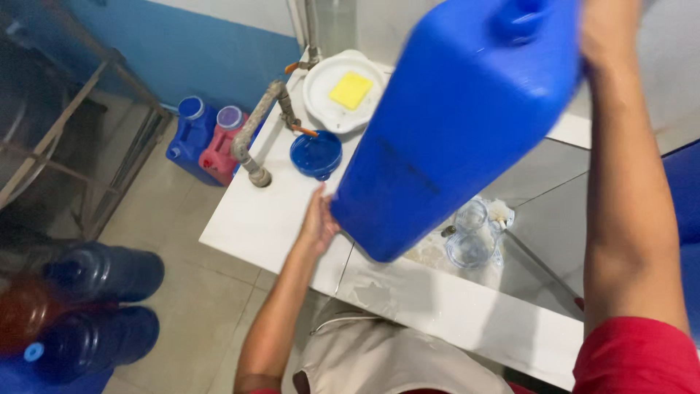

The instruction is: The person cleans a blue water container and its lid by scrubbing them with a sponge and a toothbrush under running water, then rinses the container and lid before placing the container aside.

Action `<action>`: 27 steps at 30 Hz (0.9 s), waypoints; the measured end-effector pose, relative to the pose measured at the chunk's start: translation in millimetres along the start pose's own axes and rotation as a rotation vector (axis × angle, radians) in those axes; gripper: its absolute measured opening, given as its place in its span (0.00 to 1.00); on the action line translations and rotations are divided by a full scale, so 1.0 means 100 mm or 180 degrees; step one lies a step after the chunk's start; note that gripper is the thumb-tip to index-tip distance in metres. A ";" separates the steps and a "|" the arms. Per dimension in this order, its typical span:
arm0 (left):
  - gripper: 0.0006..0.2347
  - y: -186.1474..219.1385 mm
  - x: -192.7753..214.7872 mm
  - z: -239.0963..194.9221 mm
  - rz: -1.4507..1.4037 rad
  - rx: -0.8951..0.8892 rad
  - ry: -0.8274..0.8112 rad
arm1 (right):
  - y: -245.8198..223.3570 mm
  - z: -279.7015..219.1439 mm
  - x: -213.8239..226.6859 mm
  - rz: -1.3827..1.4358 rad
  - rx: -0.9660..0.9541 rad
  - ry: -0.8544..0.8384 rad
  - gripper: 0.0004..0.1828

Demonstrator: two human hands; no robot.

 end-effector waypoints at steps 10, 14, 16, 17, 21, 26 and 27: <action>0.23 1.23 -0.29 1.14 0.1035 -0.1883 0.0409 | 0.22 -2.13 -0.59 0.2076 -0.2712 0.0268 0.29; 0.18 1.07 0.20 2.24 0.1815 -0.1667 0.2154 | 0.08 -2.60 -1.00 0.2727 -0.3252 0.0557 0.29; 0.17 0.88 0.43 2.58 0.2292 -0.1537 0.3113 | -0.01 -2.87 -1.10 0.2889 -0.3468 0.0760 0.29; 0.18 0.78 0.50 2.69 0.2551 -0.1479 0.3576 | -0.06 -3.00 -1.11 0.2950 -0.3567 0.0883 0.29; 0.12 0.72 0.68 2.90 0.0288 -0.1576 0.1993 | -0.01 -3.09 -1.17 0.3054 -0.3675 0.1028 0.28; 0.06 1.03 0.82 2.92 -0.0792 -0.1352 0.1686 | -0.01 -3.24 -1.21 0.3132 -0.3812 0.1256 0.28; 0.07 1.15 0.85 2.94 -0.0903 -0.1368 0.1612 | -0.01 -3.24 -1.22 0.3137 -0.3812 0.1300 0.28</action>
Point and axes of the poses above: each hand's wrist, its own z-axis towards the middle knuckle, its own x-axis out of the back of the hand, y = z × x, the point moved 1 cm from there along z, towards the middle knuckle, and after that the axes turned 9 degrees about z, right-handed, at the moved point
